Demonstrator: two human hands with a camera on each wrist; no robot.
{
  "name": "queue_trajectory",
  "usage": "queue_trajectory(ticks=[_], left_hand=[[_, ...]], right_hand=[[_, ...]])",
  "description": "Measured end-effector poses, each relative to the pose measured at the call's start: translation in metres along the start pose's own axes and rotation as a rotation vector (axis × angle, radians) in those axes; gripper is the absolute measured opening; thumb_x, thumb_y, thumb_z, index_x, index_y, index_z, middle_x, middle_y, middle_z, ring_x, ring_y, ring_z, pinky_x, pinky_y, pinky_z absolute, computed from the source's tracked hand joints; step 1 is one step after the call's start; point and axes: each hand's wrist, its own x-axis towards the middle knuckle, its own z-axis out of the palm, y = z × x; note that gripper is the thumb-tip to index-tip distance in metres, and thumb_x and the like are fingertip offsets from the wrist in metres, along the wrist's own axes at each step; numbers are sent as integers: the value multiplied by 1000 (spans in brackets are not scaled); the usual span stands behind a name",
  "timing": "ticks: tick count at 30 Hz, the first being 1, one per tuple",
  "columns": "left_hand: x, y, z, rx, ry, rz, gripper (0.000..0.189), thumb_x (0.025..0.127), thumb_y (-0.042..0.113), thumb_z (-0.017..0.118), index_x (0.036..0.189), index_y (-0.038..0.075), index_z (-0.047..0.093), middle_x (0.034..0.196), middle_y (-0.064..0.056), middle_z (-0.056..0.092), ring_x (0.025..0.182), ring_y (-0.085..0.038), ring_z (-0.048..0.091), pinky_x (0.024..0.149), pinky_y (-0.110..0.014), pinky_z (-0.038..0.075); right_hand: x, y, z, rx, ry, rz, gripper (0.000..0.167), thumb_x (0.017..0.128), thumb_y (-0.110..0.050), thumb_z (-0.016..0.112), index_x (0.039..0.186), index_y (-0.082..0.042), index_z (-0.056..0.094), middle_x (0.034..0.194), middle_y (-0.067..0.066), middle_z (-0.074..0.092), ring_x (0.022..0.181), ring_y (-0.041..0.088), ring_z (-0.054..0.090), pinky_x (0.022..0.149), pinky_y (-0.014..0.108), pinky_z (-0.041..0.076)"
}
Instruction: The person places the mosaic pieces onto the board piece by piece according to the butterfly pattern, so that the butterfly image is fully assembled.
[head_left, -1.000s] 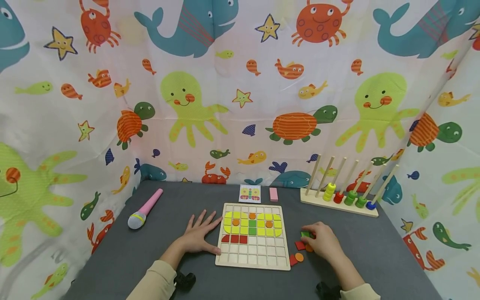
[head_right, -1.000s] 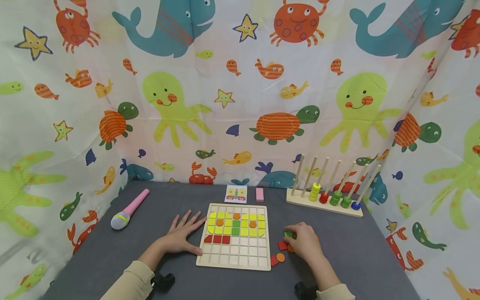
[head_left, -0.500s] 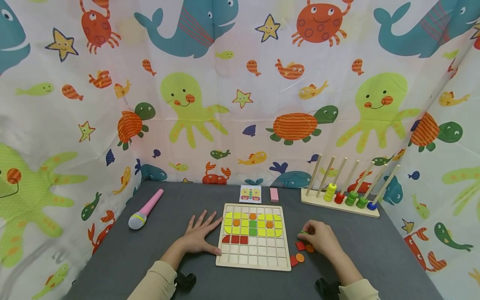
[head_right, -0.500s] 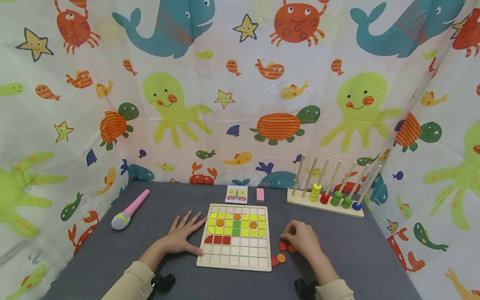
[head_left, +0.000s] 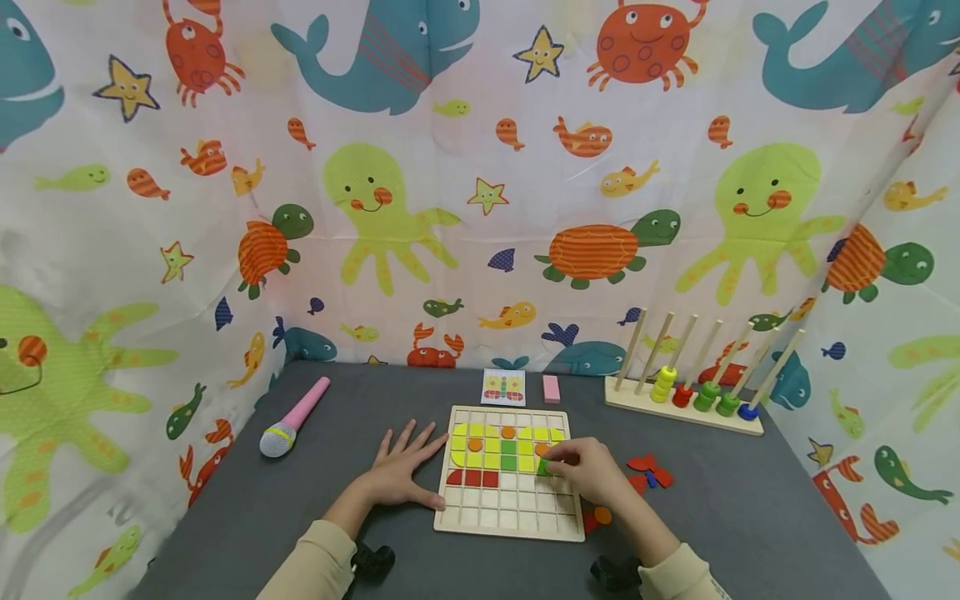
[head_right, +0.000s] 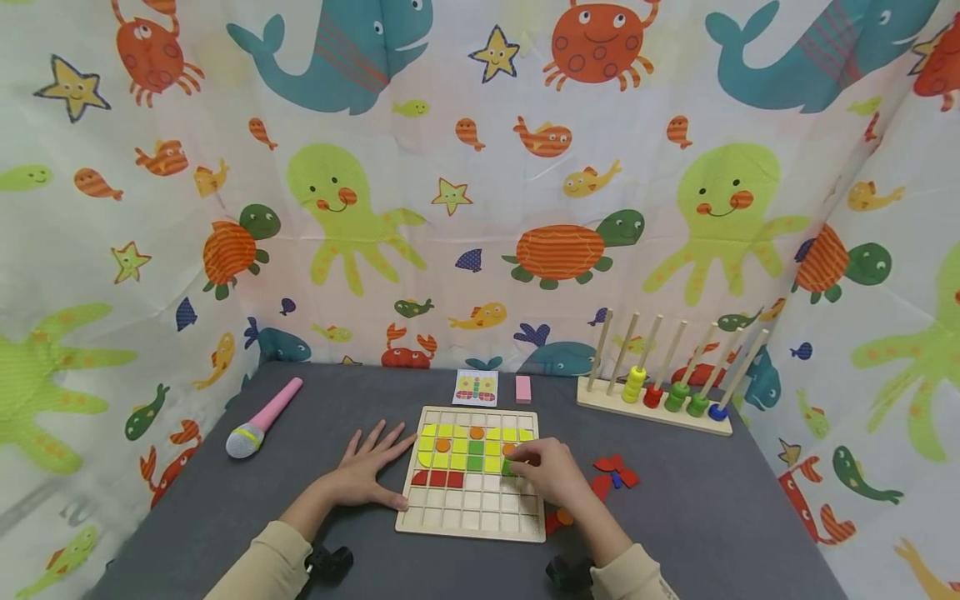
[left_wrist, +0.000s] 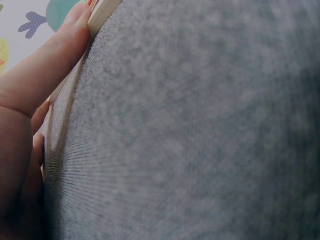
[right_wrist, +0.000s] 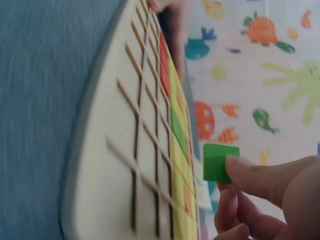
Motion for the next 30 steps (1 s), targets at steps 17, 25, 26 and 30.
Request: queue_trajectory(ticks=[17,25,26,30], left_hand=[[0,4,-1,9,6,-4,117,65,80,74,161,37,23,171,2,10,157,-37,-9,117,-69,-12],[0,4,0,-1,8,-3,117,66,79,75,161,36,24,171,1,11,157,-36,-9,117,-69,-12],[0,4,-1,-3,8,-4,117,66,79,75,161,36,24,171,1,11,157,-36,-9,117,-69,-12],[-1,4,-1,-4,6,-6,117,65,79,75,161,36,23,171,1,11,157,-36,-9,117,-69,-13]], right_hand=[[16,-16,49,2,-29,-56,5,86,-23,82,86,-19,79,79,-7,68,73,15,57,65,29,49],[19,-19,59,-140,-1,-46,5,84,-26,84,82,-22,82,78,-11,68,77,12,56,69,31,47],[19,-19,60,-146,5,-49,5,83,-26,84,81,-22,81,77,-11,67,76,12,56,68,31,47],[19,-20,60,-145,8,-51,8,83,-26,84,79,-22,79,75,-10,65,75,12,54,66,30,46]])
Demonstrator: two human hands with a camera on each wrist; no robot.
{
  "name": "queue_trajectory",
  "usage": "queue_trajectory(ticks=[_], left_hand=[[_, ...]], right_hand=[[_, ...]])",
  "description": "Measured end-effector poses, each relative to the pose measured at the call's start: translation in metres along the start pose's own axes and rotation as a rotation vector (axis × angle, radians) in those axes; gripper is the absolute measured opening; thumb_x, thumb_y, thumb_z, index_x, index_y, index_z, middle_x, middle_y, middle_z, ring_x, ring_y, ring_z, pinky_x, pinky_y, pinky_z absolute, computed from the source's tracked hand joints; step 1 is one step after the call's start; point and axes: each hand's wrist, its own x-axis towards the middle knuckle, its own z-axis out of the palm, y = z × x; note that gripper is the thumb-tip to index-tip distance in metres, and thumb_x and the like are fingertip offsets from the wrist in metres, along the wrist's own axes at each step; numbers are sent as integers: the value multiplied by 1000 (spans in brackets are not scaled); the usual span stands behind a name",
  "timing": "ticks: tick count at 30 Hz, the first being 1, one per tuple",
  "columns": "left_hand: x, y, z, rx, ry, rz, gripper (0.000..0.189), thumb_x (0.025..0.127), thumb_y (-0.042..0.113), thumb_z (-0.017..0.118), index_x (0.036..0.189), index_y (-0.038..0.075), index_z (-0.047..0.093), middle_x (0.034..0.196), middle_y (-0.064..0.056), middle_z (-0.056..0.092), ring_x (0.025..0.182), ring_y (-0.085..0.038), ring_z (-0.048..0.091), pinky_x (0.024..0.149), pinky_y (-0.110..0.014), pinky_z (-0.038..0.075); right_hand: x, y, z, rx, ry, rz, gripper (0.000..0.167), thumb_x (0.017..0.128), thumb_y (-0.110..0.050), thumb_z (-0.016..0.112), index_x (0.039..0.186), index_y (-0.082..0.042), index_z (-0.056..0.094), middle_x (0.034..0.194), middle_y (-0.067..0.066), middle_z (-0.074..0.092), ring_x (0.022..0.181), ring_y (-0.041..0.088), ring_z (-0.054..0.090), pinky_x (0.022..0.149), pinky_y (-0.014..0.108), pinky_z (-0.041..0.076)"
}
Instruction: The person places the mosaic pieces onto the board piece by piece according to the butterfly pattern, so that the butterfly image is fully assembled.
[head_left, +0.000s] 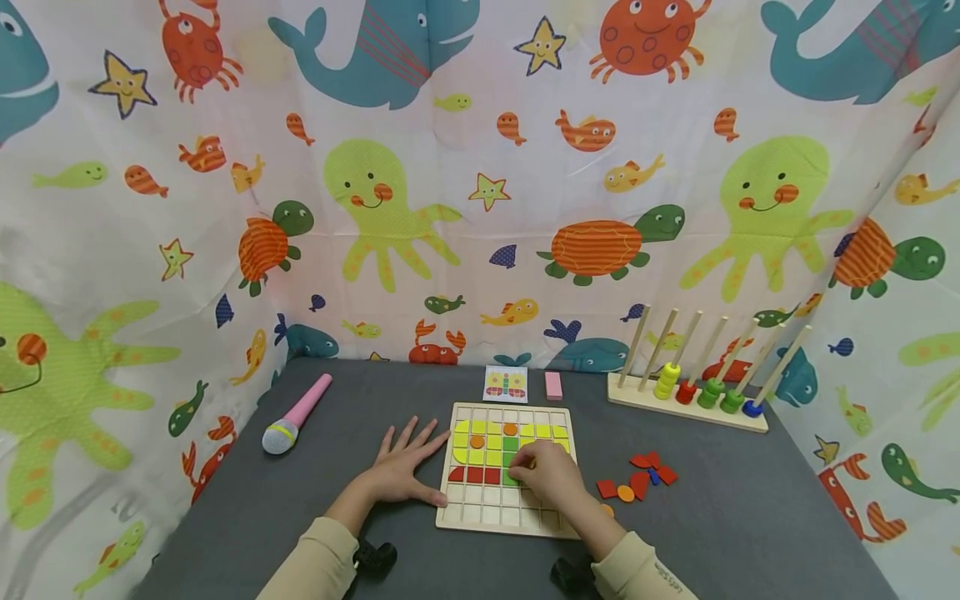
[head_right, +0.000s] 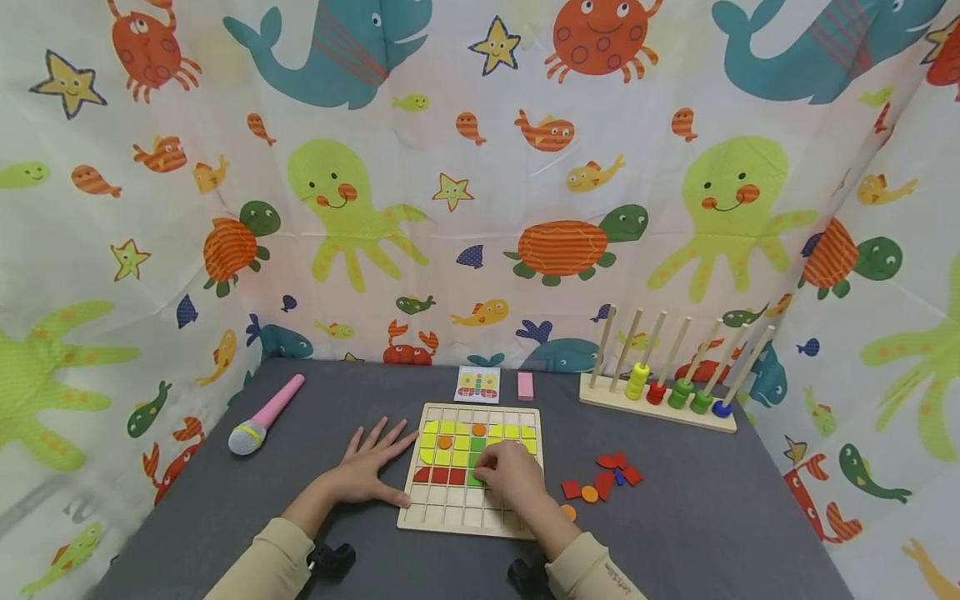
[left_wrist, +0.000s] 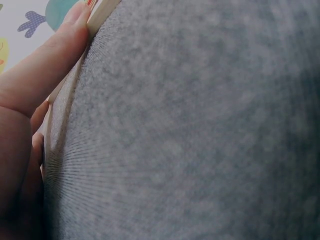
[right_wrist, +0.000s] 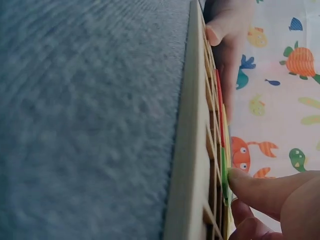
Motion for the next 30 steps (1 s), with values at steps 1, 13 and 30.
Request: queue_trajectory(ticks=[1,13,30], left_hand=[[0,0,0,-2,-1,0,117,65,79,75,161,37,23,171,2,10,157,-36,-9,117,-68,-13],[0,-2,2,7,11,6,117,65,79,75,161,38,23,171,2,10,157,-36,-9,117,-68,-13],[0,0,1,-13,7,15,117,65,79,76,161,36,23,171,1,11,157,-37,-7,116,-69,-12]], right_hand=[[-1,0,-1,5,0,4,7,84,-26,84,81,-22,79,76,-10,65,74,12,54,66,30,46],[-18,17,-29,43,62,34,13,84,-18,83,96,-14,79,82,-7,69,72,12,57,66,28,50],[-47,84,-88,-44,-54,117,32,77,-22,89,107,-15,80,98,1,68,75,16,50,63,27,42]])
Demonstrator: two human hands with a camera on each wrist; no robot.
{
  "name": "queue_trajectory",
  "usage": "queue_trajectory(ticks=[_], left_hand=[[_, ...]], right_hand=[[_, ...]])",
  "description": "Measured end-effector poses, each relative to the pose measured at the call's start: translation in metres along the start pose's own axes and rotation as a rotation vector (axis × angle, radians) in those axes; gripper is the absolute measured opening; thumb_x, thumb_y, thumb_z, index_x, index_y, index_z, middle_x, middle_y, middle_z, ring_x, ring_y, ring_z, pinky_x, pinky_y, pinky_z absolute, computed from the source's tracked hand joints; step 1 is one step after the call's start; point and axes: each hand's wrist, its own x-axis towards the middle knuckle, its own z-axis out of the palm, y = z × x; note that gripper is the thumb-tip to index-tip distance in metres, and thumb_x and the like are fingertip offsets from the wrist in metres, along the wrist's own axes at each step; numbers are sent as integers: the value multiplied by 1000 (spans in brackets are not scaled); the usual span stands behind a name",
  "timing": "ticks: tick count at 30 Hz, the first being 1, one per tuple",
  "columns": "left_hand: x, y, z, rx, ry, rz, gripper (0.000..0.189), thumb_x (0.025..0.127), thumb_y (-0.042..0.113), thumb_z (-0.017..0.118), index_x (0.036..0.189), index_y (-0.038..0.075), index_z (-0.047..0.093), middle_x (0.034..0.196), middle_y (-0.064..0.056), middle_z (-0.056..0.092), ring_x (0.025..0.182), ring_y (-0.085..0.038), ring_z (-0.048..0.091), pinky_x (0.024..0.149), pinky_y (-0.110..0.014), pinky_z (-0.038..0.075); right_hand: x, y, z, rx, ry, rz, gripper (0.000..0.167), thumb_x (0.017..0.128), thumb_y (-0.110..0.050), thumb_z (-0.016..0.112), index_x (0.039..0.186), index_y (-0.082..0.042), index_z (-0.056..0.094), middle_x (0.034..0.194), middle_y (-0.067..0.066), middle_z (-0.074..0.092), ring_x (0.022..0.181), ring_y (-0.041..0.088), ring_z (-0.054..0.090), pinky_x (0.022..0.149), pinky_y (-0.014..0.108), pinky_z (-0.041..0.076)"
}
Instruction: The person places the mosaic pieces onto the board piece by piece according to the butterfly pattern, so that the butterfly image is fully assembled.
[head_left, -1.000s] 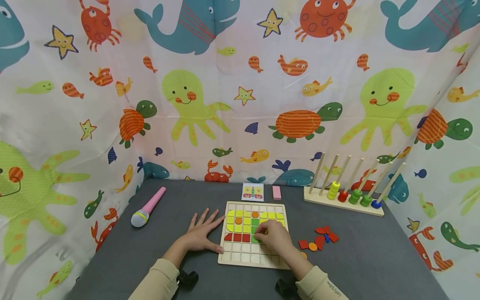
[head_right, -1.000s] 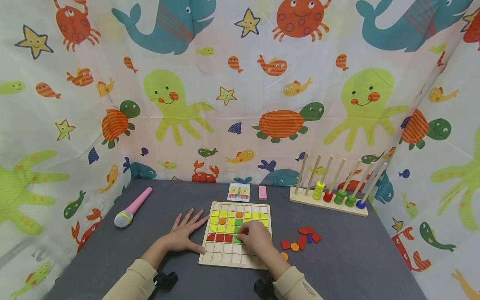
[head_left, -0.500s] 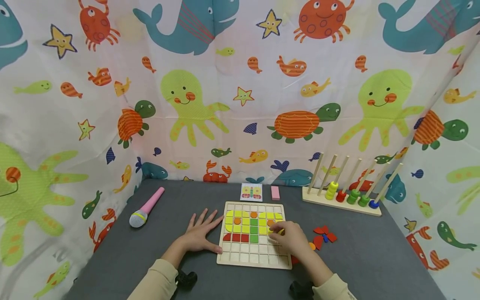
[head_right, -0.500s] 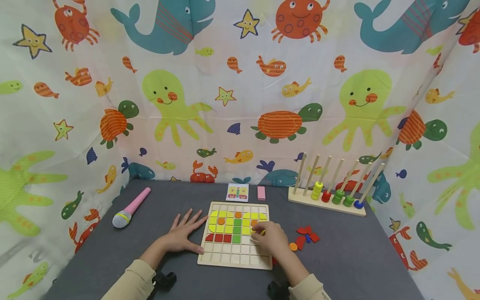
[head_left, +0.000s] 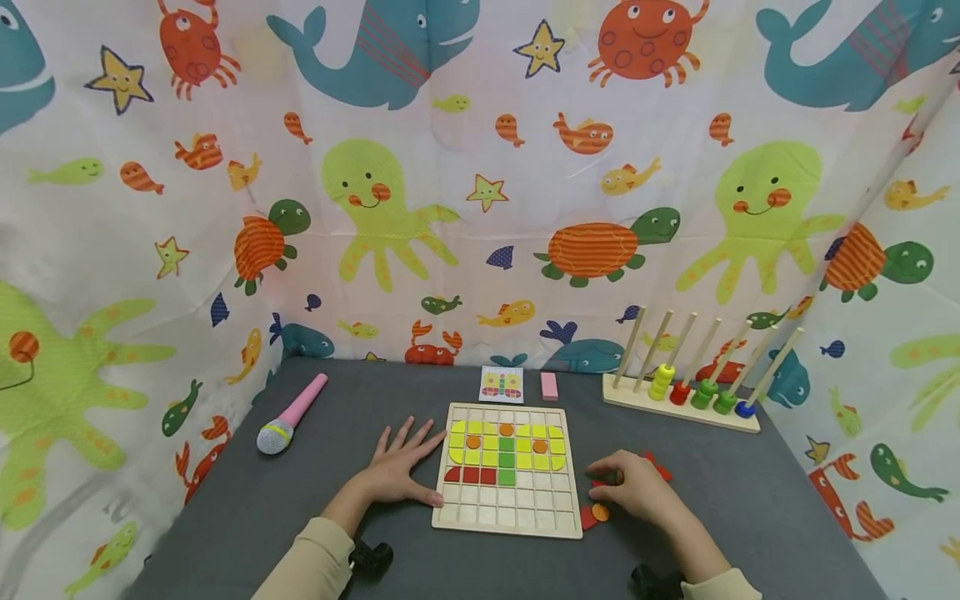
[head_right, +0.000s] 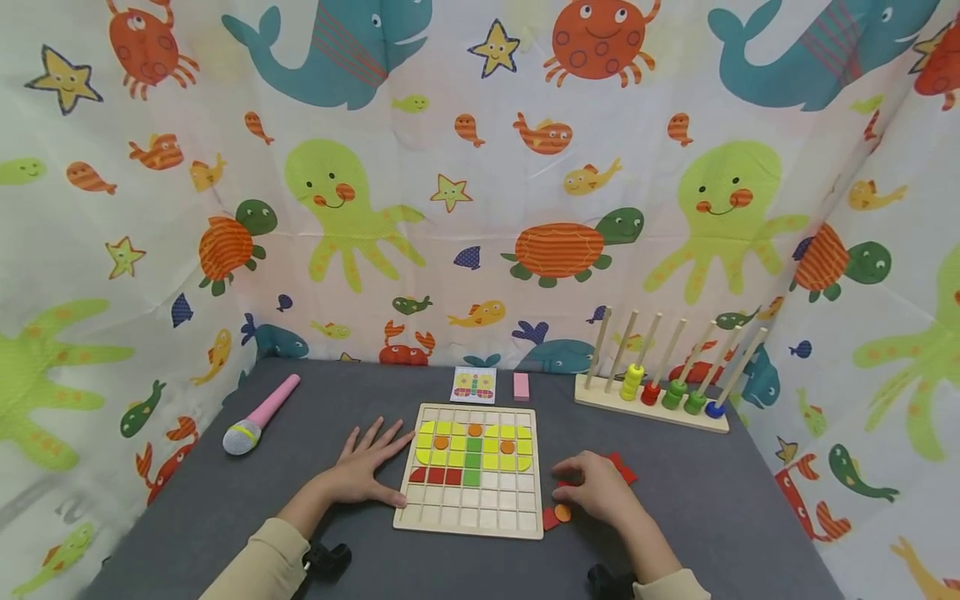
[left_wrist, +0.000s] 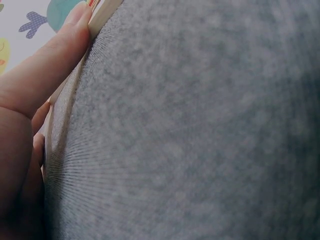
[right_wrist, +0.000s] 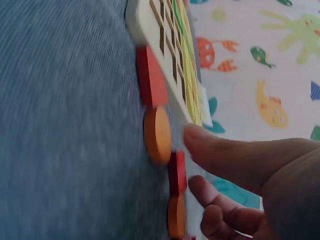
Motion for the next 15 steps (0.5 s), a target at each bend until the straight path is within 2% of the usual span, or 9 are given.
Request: queue_trajectory(ticks=[3,6,11,15], left_hand=[[-1,0,-1,2,-1,-5,117,65,79,76,161,37,23,171,1,11,157,-37,-8,116,-69,-12],[-1,0,0,3,2,-4,117,65,79,76,161,37,23,171,1,11,157,-37,-8,116,-69,-12],[1,-1,1,14,4,5,117,65,79,75,161,37,23,171,1,11,157,-38,-8,116,-70,-12],[0,-2,1,19,2,0,118,65,80,75,161,37,22,171,2,10,157,-36,-9,117,-69,-13]], right_hand=[[-2,8,-3,14,-34,-24,35,76,-24,90,108,-16,80,101,2,66,78,16,50,64,27,42],[-2,14,-4,36,-45,-39,30,77,-27,89,105,-19,81,101,1,64,80,16,50,64,26,42],[1,22,-3,60,-30,-46,18,77,-26,88,91,-18,80,93,1,63,77,16,50,63,25,42],[4,20,-2,75,-10,-14,20,76,-25,89,83,-16,73,85,2,59,73,17,50,60,26,41]])
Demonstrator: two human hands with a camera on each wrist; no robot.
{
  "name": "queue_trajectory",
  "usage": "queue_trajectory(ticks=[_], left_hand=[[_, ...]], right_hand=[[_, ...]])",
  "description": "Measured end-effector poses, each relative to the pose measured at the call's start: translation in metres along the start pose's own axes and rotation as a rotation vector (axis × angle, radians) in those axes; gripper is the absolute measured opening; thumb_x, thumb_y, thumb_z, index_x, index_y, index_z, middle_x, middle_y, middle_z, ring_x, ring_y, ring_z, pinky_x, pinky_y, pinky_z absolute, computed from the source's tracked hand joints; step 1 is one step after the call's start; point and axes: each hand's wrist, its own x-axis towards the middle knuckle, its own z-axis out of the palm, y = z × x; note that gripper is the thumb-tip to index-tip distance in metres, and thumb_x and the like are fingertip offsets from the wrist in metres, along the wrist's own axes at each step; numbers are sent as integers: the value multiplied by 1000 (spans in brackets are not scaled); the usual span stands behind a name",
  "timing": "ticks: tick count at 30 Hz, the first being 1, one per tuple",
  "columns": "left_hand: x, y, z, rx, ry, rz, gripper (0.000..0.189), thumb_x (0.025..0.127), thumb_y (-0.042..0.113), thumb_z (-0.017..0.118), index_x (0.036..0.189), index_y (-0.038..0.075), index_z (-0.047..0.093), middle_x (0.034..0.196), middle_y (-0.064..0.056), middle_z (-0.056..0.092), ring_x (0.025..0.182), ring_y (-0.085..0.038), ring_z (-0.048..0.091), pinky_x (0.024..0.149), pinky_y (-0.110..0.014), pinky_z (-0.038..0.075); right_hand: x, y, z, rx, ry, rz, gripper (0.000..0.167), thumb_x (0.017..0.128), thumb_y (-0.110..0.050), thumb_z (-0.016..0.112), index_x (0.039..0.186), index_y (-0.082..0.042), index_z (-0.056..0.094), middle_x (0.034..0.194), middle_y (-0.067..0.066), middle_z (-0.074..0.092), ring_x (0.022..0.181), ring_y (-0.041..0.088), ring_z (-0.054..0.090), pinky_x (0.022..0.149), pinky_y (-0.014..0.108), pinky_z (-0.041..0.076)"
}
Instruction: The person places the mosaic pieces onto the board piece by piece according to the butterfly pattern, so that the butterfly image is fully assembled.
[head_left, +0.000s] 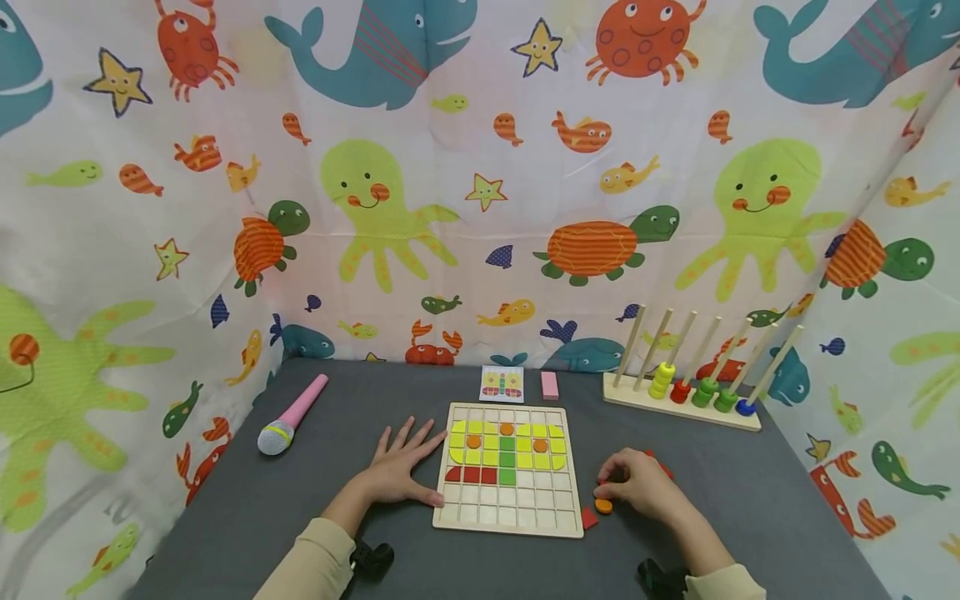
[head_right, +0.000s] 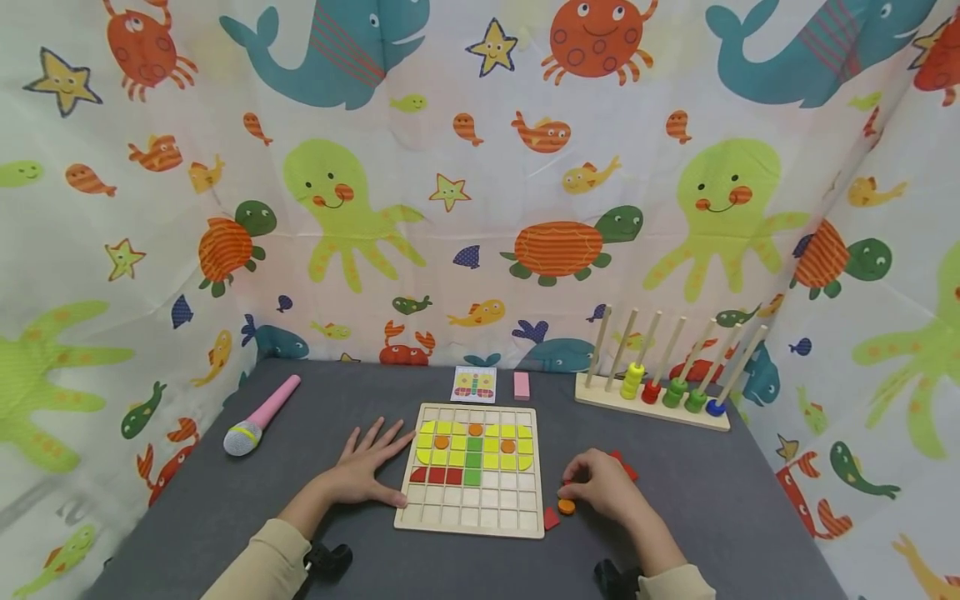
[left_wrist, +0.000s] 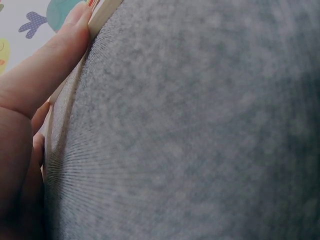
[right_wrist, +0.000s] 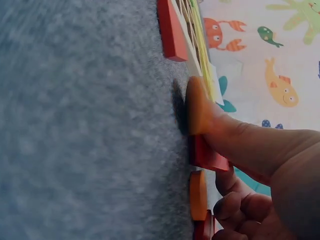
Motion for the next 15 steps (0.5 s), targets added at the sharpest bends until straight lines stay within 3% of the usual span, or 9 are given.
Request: queue_trajectory(ticks=[6,10,15], left_hand=[[1,-1,0,4,-2,-4,117,65,81,74,161,38,22,171,2,10,157,-36,-9,117,-69,-13],[0,-1,0,4,-3,-7,118,65,80,74,161,38,22,171,3,10,157,-36,-10,117,-68,-13],[0,0,0,9,-3,-8,117,65,81,74,161,39,21,171,4,9,157,-35,-10,117,-68,-13]], right_hand=[[5,-8,-3,46,-11,64,27,80,-32,86,79,-14,65,72,1,58,63,17,51,53,27,39],[9,-20,-5,85,-16,26,27,83,-34,84,81,-13,65,70,0,61,63,17,53,53,27,41],[14,-38,-1,127,-17,-44,15,88,-23,80,88,-11,71,74,0,66,64,16,57,54,26,47]])
